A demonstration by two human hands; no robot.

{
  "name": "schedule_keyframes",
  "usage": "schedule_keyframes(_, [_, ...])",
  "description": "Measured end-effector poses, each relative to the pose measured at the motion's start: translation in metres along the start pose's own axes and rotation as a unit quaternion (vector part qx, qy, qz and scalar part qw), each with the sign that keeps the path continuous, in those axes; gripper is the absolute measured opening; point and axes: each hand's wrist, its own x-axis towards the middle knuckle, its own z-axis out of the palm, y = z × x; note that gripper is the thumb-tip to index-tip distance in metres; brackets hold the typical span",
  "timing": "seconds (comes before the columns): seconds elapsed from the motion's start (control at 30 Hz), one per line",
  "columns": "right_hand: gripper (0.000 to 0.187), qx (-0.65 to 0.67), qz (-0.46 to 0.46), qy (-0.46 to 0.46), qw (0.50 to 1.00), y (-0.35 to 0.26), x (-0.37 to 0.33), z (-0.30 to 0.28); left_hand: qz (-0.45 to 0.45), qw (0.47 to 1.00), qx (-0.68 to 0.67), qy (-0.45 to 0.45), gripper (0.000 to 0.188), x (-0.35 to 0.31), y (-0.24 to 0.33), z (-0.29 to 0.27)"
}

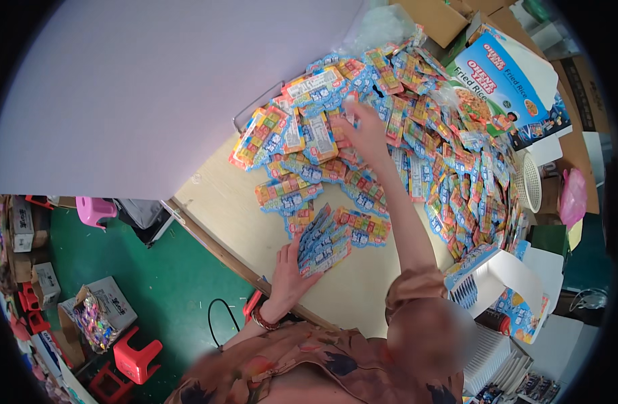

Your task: Sorting small colorful product packets from a large pile and packing them into display boxes.

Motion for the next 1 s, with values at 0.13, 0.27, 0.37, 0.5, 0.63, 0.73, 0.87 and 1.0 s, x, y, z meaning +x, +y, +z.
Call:
schedule_keyframes(0.13, [0.089,-0.214,-0.088,-0.144,0.962,0.025,0.067,0.041,-0.017,1.000,-0.015,-0.003,0.101,0.000,0.005,-0.002])
schedule_keyframes(0.27, [0.076,-0.225,-0.086,-0.237,0.941,0.013,0.087,0.048,-0.049,0.999,-0.012,-0.016,0.100,0.000,0.004,-0.005])
schedule_keyframes(0.37, [0.061,-0.213,-0.148,-0.283,0.923,0.017,0.087,0.045,-0.036,0.999,-0.015,-0.008,0.100,0.000,0.001,-0.004])
schedule_keyframes(0.5, [0.044,-0.224,-0.243,-0.109,0.937,0.053,0.046,0.026,-0.035,0.999,-0.018,-0.013,0.100,0.003,0.002,-0.003])
schedule_keyframes(0.63, [0.051,-0.194,-0.229,-0.142,0.943,0.038,0.010,-0.008,-0.040,0.999,-0.022,-0.018,0.100,0.003,-0.001,-0.004])
schedule_keyframes(0.73, [0.046,-0.170,-0.223,-0.131,0.951,0.030,-0.013,-0.010,-0.043,0.999,-0.026,-0.020,0.100,0.003,0.000,-0.006])
schedule_keyframes(0.87, [0.027,-0.111,-0.229,-0.135,0.958,0.016,-0.020,-0.014,-0.036,0.999,-0.025,-0.017,0.101,0.003,0.000,-0.006])
schedule_keyframes(1.0, [0.018,-0.092,-0.270,-0.117,0.951,0.002,-0.004,-0.013,-0.038,0.999,-0.027,-0.019,0.101,0.003,0.000,-0.004])
